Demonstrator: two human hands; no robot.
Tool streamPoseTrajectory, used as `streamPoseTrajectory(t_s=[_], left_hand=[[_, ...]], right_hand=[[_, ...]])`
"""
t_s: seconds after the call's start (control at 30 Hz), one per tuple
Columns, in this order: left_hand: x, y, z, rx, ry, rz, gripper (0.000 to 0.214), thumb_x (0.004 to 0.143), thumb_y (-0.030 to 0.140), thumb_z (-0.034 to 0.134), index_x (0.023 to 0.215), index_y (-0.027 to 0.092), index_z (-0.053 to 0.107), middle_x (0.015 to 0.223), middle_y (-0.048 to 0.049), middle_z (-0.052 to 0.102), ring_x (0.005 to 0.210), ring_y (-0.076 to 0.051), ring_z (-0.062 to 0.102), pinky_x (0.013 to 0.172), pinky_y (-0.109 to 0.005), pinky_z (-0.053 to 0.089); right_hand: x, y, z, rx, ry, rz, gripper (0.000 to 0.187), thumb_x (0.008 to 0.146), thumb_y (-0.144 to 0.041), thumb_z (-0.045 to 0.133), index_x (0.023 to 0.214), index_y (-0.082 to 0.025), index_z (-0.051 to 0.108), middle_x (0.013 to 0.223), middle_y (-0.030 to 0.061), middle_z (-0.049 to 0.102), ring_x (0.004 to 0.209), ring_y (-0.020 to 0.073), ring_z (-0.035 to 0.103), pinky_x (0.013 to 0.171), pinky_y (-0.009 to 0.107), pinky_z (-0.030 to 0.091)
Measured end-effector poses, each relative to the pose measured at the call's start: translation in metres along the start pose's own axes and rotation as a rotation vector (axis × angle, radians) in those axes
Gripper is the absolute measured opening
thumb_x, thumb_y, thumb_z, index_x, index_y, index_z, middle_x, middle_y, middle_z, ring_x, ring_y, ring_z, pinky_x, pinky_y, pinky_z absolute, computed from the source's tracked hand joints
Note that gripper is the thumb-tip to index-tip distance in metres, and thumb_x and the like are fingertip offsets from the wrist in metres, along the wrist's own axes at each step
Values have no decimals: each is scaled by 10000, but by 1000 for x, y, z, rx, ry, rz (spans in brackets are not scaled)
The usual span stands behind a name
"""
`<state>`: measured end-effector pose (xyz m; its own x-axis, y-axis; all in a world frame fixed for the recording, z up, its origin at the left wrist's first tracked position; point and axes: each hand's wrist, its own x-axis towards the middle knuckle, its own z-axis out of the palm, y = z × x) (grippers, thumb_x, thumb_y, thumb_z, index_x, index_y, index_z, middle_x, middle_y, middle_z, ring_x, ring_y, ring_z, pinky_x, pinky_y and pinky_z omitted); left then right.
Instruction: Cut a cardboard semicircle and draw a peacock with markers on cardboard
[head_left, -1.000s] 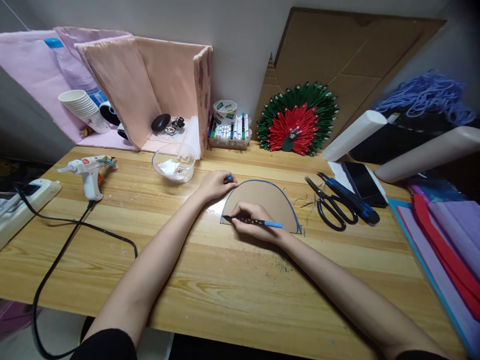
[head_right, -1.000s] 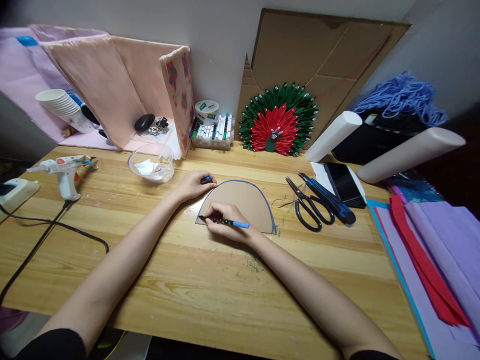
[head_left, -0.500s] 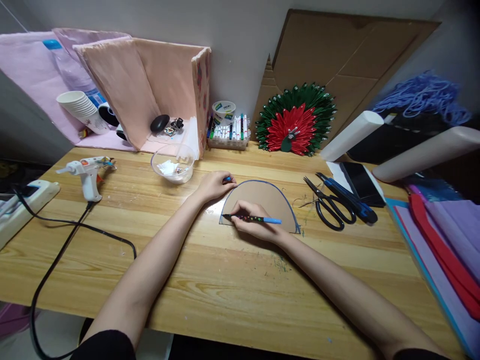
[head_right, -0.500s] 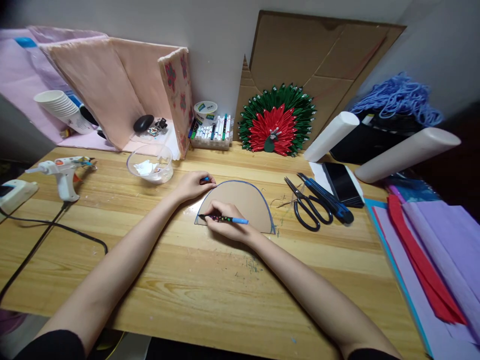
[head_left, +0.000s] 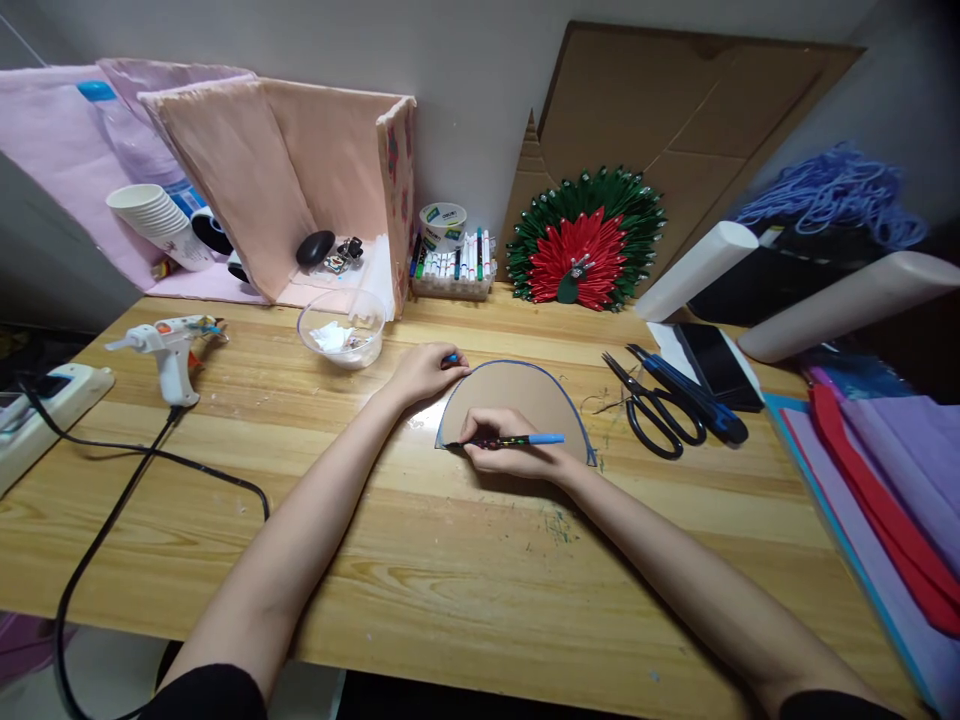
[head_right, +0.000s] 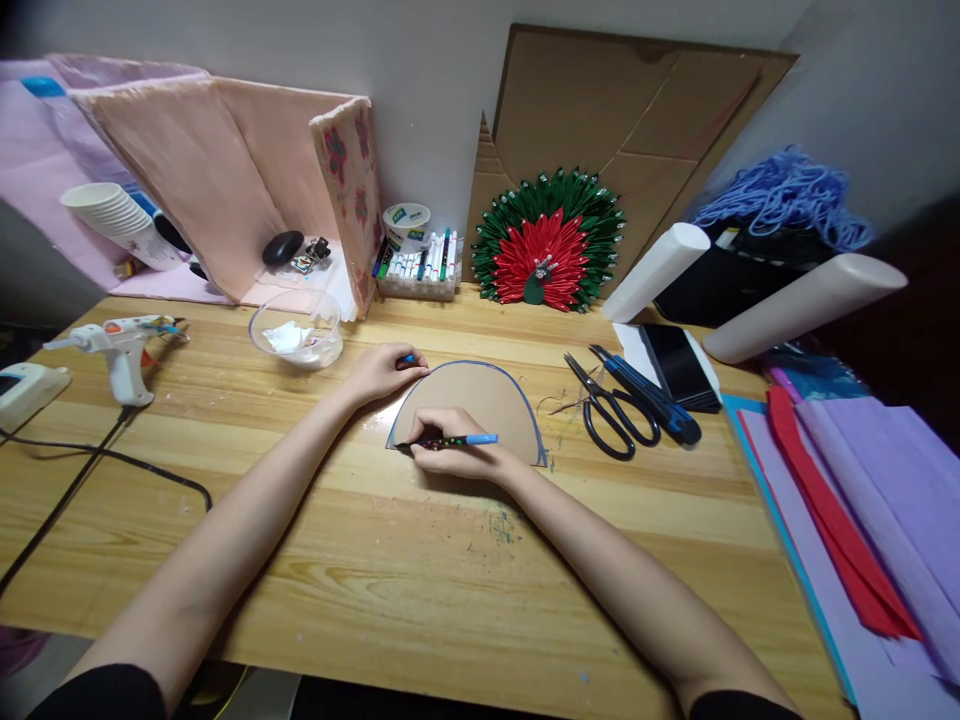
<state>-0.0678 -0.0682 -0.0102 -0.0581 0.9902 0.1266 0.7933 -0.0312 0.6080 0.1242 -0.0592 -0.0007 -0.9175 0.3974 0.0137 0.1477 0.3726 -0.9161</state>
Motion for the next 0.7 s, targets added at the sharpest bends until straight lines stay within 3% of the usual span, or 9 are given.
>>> streamPoseTrajectory(t_s=[0.2, 0.33, 0.47, 0.57, 0.63, 0.7], left_hand=[[1, -2, 0, -7, -11, 24, 230, 776, 369, 541, 840, 184, 662, 814, -29, 683, 711, -151, 584, 578, -228, 377], [1, -3, 0, -5, -8, 21, 230, 773, 373, 543, 843, 189, 662, 813, -29, 683, 708, -154, 583, 571, -230, 371], [1, -2, 0, 10, 5, 25, 218, 764, 369, 554, 831, 193, 664, 809, -25, 682, 705, -154, 581, 573, -233, 365], [1, -2, 0, 18, 7, 21, 225, 760, 378, 557, 833, 194, 664, 804, -26, 681, 705, -155, 581, 572, -233, 366], [1, -1, -1, 27, 9, 12, 234, 762, 391, 552, 833, 198, 665, 811, -26, 683, 714, -159, 585, 576, -235, 370], [1, -1, -1, 32, 6, 4, 244, 763, 399, 547, 832, 198, 666, 814, -28, 685, 722, -162, 590, 582, -237, 376]], right_hand=[[1, -1, 0, 7, 114, 32, 54, 737, -168, 505, 760, -161, 555, 682, -9, 557, 599, 93, 462, 531, 197, 340], [1, 0, 3, 0, 23, 7, 37, 696, -140, 531, 709, -160, 559, 647, -22, 544, 578, 88, 454, 531, 199, 341], [1, 1, 2, 17, 78, 19, 51, 717, -156, 518, 736, -163, 565, 670, -16, 556, 592, 94, 464, 537, 206, 345], [1, 1, 0, 45, 26, 2, 35, 694, -143, 536, 708, -161, 562, 659, -17, 557, 581, 93, 461, 535, 207, 344], [2, 2, -1, 81, 87, 33, 23, 721, -175, 534, 730, -164, 552, 670, -15, 554, 590, 97, 466, 534, 208, 343], [4, 3, 0, 103, 237, 65, 77, 767, -232, 515, 799, -170, 548, 728, -2, 569, 641, 111, 489, 562, 218, 358]])
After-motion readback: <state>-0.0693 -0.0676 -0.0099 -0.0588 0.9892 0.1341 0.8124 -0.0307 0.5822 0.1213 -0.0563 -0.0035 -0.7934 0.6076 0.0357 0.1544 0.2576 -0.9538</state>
